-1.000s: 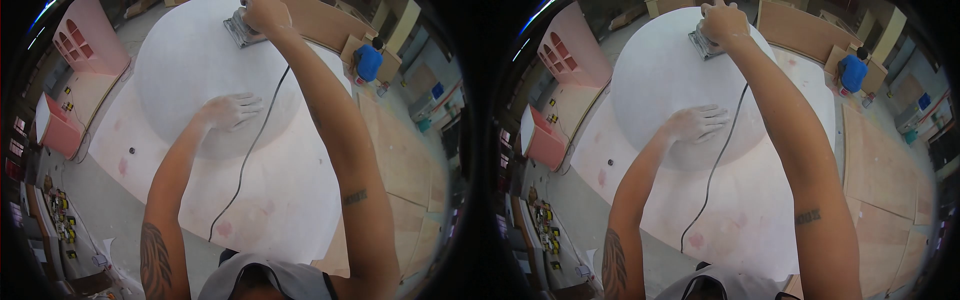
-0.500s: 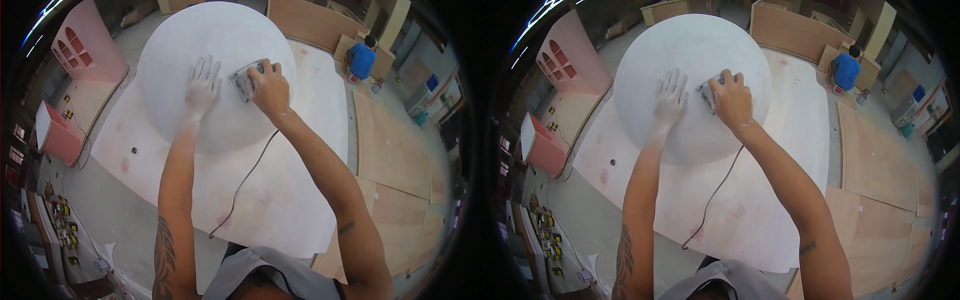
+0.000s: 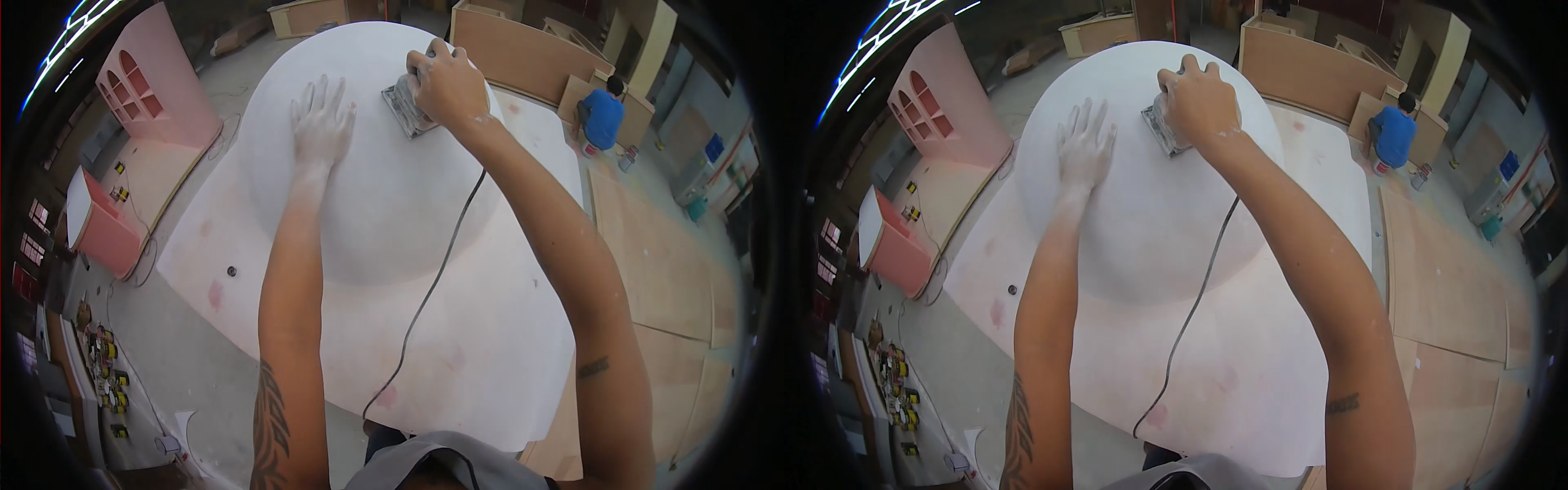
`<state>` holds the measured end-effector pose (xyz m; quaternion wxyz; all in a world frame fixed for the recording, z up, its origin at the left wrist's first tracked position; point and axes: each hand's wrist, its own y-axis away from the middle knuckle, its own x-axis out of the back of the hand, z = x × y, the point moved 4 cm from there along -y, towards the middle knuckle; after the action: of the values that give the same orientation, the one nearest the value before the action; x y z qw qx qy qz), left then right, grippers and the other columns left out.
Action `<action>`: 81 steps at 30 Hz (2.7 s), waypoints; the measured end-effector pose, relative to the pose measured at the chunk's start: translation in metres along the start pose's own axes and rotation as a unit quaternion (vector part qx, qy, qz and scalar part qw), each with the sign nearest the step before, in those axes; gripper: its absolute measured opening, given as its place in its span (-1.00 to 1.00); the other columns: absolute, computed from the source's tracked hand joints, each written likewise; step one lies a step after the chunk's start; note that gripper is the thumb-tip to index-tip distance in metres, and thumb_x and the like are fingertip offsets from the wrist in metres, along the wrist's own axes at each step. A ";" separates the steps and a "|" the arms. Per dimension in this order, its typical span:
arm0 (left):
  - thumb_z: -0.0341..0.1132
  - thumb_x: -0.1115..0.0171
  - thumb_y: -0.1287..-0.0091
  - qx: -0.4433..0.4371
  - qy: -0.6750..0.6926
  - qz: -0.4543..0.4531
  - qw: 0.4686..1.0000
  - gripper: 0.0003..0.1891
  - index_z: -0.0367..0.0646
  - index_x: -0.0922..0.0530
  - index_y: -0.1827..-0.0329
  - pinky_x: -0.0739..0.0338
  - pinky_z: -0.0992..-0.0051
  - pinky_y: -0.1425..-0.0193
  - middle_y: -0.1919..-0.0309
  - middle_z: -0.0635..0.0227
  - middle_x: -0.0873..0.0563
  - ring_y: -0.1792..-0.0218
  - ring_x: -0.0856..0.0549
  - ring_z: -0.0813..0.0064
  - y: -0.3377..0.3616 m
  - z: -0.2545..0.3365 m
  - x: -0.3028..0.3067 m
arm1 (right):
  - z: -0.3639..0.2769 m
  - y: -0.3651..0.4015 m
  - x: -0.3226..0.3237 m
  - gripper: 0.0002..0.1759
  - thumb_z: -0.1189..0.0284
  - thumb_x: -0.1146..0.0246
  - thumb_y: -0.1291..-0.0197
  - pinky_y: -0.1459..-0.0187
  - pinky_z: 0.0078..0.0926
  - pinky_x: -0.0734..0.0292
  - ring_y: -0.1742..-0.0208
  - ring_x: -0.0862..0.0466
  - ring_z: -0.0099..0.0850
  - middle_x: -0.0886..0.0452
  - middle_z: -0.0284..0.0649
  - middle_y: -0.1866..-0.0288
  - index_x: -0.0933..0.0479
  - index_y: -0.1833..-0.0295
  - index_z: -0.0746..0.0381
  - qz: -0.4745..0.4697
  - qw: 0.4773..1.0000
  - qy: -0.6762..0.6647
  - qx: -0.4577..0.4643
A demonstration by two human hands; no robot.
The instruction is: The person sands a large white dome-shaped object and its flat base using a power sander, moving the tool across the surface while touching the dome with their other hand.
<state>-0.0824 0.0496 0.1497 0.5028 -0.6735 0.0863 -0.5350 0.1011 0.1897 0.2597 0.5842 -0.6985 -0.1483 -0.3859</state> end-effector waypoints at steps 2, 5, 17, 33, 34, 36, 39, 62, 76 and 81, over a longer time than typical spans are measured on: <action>0.15 0.00 -0.71 0.001 -0.005 -0.020 1.000 -0.39 0.36 -0.37 -0.78 0.03 -0.04 -0.86 -0.82 0.37 -0.30 -0.80 -0.23 0.11 -0.015 -0.012 -0.006 | -0.002 -0.029 -0.001 -0.78 0.29 -0.35 -0.43 -0.10 -0.03 -0.82 -0.27 -0.70 0.02 -0.68 -0.13 -0.20 -0.78 -0.10 0.00 -0.019 1.000 0.011 -0.001; 0.14 0.04 -0.72 0.009 0.029 -0.040 0.999 -0.40 0.37 -0.37 -0.78 0.03 0.00 -0.87 -0.81 0.37 -0.31 -0.81 -0.23 0.15 -0.036 -0.030 -0.011 | -0.006 -0.064 -0.014 -0.74 0.27 -0.30 -0.44 -0.22 -0.01 -0.77 -0.31 -0.71 -0.01 -0.68 -0.15 -0.23 -0.77 -0.15 -0.04 -0.057 0.998 0.029 -0.008; 0.13 0.16 -0.74 0.029 0.104 -0.138 0.985 -0.41 0.40 -0.37 -0.78 -0.03 0.08 -0.86 -0.81 0.36 -0.32 -0.81 -0.24 0.20 -0.115 -0.089 -0.056 | -0.008 -0.177 -0.059 -0.50 0.30 -0.24 -0.40 -0.43 -0.01 -0.66 -0.46 -0.69 -0.07 -0.65 -0.21 -0.47 -0.71 -0.42 -0.22 -0.164 0.974 0.095 -0.128; -0.08 0.00 -0.72 -0.019 0.089 0.027 0.996 -0.44 0.22 -0.45 -0.75 -0.01 -0.06 -0.85 -0.77 0.23 -0.38 -0.78 -0.25 0.06 -0.010 -0.063 -0.014 | -0.109 0.021 -0.011 -0.85 0.40 -0.44 -0.31 0.24 -0.18 -0.73 -0.09 -0.69 -0.01 -0.68 -0.13 -0.13 -0.80 0.03 0.05 0.042 0.999 0.015 -0.009; -0.09 -0.02 -0.70 -0.027 0.098 0.015 0.995 -0.44 0.19 -0.47 -0.74 0.00 -0.11 -0.85 -0.77 0.22 -0.37 -0.78 -0.24 0.03 0.007 -0.057 -0.005 | -0.112 0.039 -0.010 -0.85 0.40 -0.44 -0.31 0.24 -0.18 -0.73 -0.09 -0.69 -0.01 -0.68 -0.13 -0.13 -0.80 0.03 0.05 0.041 0.999 0.014 -0.009; -0.10 -0.05 -0.69 -0.030 0.106 0.005 0.994 -0.44 0.17 -0.48 -0.73 0.01 -0.16 -0.84 -0.77 0.21 -0.37 -0.78 -0.23 0.01 0.043 -0.044 0.011 | -0.117 0.071 -0.005 -0.93 0.37 -0.50 -0.30 0.23 -0.14 -0.77 -0.05 -0.69 -0.03 -0.68 -0.22 -0.10 -0.76 0.13 0.02 0.052 0.999 0.009 -0.006; -0.18 -0.06 -0.69 -0.070 0.088 0.006 0.994 -0.39 0.05 -0.37 -0.79 0.05 -0.17 -0.84 -0.78 0.17 -0.35 -0.79 -0.20 -0.05 0.095 -0.026 0.023 | -0.116 0.096 -0.006 -0.90 0.37 -0.52 -0.27 0.27 -0.16 -0.75 -0.04 -0.68 -0.06 -0.67 -0.24 -0.08 -0.75 0.14 0.02 0.053 0.998 0.012 0.014; -0.06 0.20 -0.80 0.190 0.214 -0.102 0.953 -0.31 -0.24 -0.08 -0.86 0.11 0.02 -0.89 -0.84 -0.03 -0.13 -0.83 -0.05 -0.10 0.276 -0.082 -0.042 | -0.193 0.135 -0.033 -0.73 0.50 -0.41 -0.21 0.13 -0.06 -0.69 -0.18 -0.68 -0.06 -0.64 -0.21 -0.24 -0.76 -0.02 0.00 0.041 0.992 0.002 0.120; -0.02 0.13 -0.80 0.058 0.229 -0.052 0.970 -0.31 -0.25 -0.13 -0.84 0.02 0.11 -0.88 -0.82 0.01 -0.20 -0.82 -0.11 0.00 0.033 -0.171 -0.042 | -0.178 0.021 -0.025 -0.82 0.42 -0.43 -0.29 0.05 -0.14 -0.78 -0.23 -0.69 -0.07 -0.69 -0.18 -0.17 -0.81 0.01 0.02 0.040 0.998 0.034 -0.034; -0.05 0.06 -0.78 0.054 0.244 -0.037 0.968 -0.36 -0.17 -0.25 -0.81 -0.02 0.14 -0.87 -0.78 0.10 -0.31 -0.80 -0.20 0.06 0.031 -0.161 -0.020 | -0.170 -0.062 -0.038 -0.71 0.39 -0.38 -0.37 -0.12 -0.05 -0.79 -0.33 -0.65 -0.02 -0.68 -0.15 -0.24 -0.83 -0.15 -0.02 -0.012 0.992 0.063 -0.113</action>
<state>-0.2075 -0.0463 0.1000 0.4816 -0.4974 0.1522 -0.7054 -0.0265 0.0578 0.2798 0.5053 -0.7324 -0.0748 -0.4503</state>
